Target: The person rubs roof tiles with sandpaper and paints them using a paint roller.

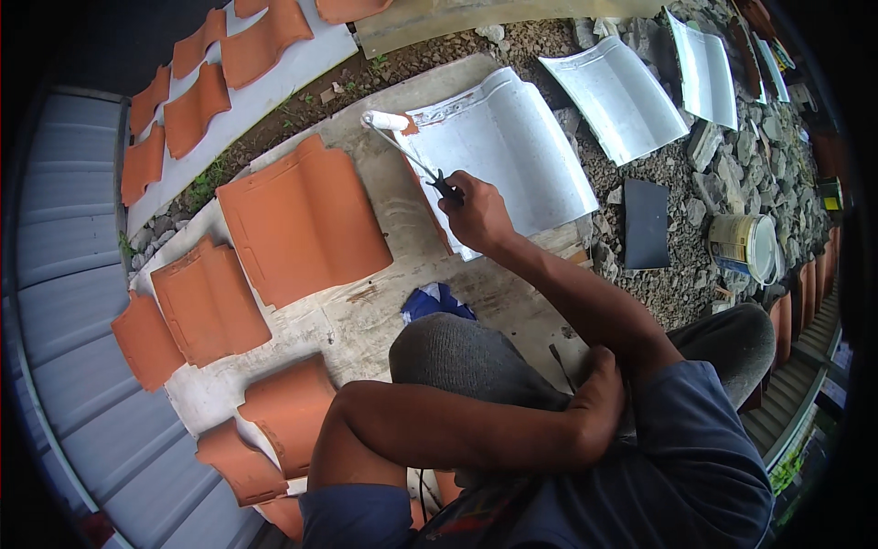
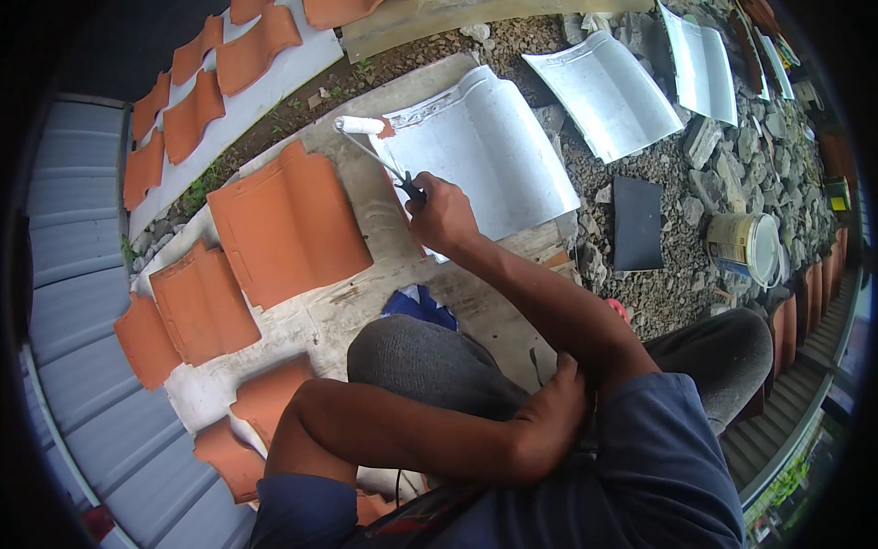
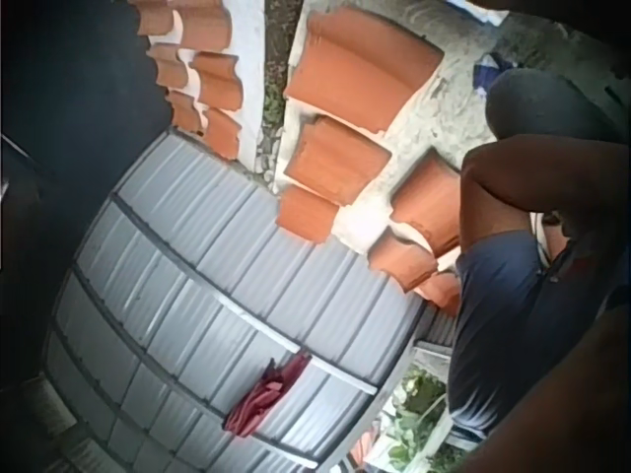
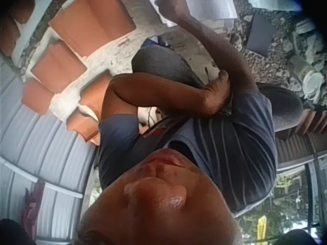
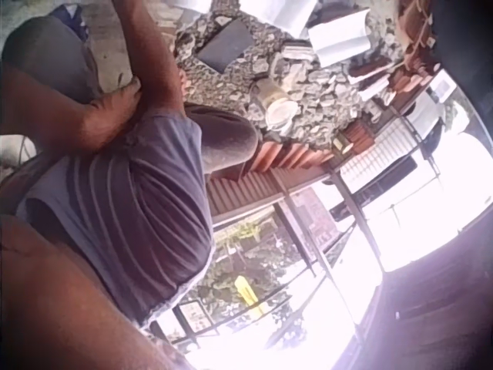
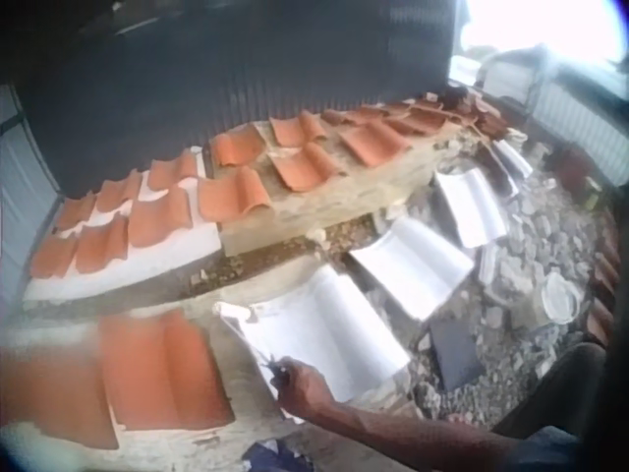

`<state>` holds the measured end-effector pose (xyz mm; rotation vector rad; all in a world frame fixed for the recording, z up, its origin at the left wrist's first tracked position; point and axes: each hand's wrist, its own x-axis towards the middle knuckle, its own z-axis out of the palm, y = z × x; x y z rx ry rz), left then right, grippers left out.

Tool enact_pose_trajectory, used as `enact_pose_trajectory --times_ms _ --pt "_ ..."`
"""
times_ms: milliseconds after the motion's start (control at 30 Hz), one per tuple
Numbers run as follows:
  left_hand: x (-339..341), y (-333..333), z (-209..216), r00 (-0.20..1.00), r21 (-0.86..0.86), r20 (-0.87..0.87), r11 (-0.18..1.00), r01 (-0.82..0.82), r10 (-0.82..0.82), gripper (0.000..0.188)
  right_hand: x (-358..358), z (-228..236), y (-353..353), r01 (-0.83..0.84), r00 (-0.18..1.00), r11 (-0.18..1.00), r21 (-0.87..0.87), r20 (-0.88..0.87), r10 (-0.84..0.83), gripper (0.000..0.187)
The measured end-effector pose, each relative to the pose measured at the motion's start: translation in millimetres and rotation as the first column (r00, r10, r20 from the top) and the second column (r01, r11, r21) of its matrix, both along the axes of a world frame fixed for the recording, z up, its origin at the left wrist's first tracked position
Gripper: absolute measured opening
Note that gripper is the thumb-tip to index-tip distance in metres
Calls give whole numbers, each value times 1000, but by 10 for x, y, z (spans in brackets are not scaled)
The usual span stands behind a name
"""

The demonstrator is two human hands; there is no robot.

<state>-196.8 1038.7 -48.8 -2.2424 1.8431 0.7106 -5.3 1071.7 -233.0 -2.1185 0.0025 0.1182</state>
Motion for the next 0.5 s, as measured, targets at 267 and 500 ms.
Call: enact_pose_trajectory --times_ms 267,500 --pt "160 -6 147 992 99 8 987 127 -128 43 202 -93 -17 0 1000 999 -48 1 1 24" --pt "102 -91 27 995 149 11 984 99 -102 44 313 -58 -224 160 940 945 286 -337 -57 23"
